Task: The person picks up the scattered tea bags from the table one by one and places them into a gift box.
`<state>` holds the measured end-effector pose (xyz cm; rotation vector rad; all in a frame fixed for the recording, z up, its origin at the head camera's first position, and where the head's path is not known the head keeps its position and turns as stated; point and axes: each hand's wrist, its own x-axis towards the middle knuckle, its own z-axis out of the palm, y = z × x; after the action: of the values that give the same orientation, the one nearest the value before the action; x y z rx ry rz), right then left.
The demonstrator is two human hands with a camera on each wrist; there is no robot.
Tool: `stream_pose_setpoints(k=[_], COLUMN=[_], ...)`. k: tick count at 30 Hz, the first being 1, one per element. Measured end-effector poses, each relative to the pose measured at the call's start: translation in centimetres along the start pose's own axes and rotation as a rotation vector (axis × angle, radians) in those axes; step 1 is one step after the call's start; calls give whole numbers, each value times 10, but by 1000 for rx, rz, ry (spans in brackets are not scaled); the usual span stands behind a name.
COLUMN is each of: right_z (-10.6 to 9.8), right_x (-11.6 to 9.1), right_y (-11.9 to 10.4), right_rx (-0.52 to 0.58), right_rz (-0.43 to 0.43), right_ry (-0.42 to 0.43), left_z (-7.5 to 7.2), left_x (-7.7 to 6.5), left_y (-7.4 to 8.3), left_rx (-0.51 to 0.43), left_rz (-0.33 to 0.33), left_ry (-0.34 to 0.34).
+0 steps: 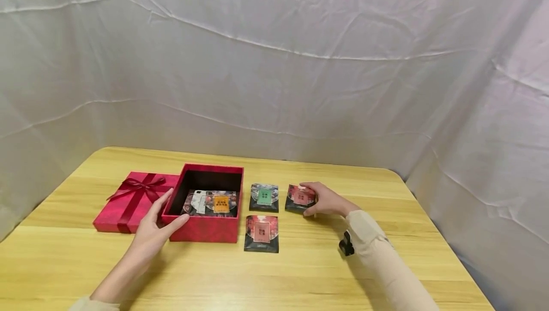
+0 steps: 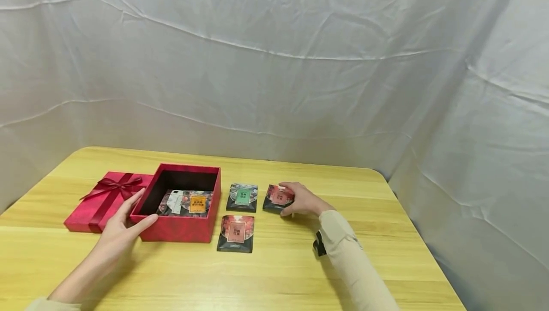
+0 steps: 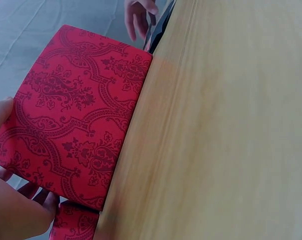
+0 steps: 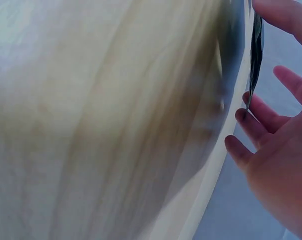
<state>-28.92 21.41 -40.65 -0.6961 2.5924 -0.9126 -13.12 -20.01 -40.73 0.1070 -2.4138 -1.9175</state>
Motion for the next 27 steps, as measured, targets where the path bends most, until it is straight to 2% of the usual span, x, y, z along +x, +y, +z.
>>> stream_pose_setpoints(k=[5, 16, 27], right_z=[-1, 0, 0], right_x=[-4, -18, -28], right_y=[0, -12, -23], right_rx=[5, -97, -102], right_rz=[-8, -32, -55], right_ry=[-7, 13, 15], left_z=[0, 1, 0], left_x=[-1, -1, 0], left_y=[0, -1, -2], left_rx=[-8, -25, -8], left_rz=[0, -3, -17], left_ry=[-3, -4, -5])
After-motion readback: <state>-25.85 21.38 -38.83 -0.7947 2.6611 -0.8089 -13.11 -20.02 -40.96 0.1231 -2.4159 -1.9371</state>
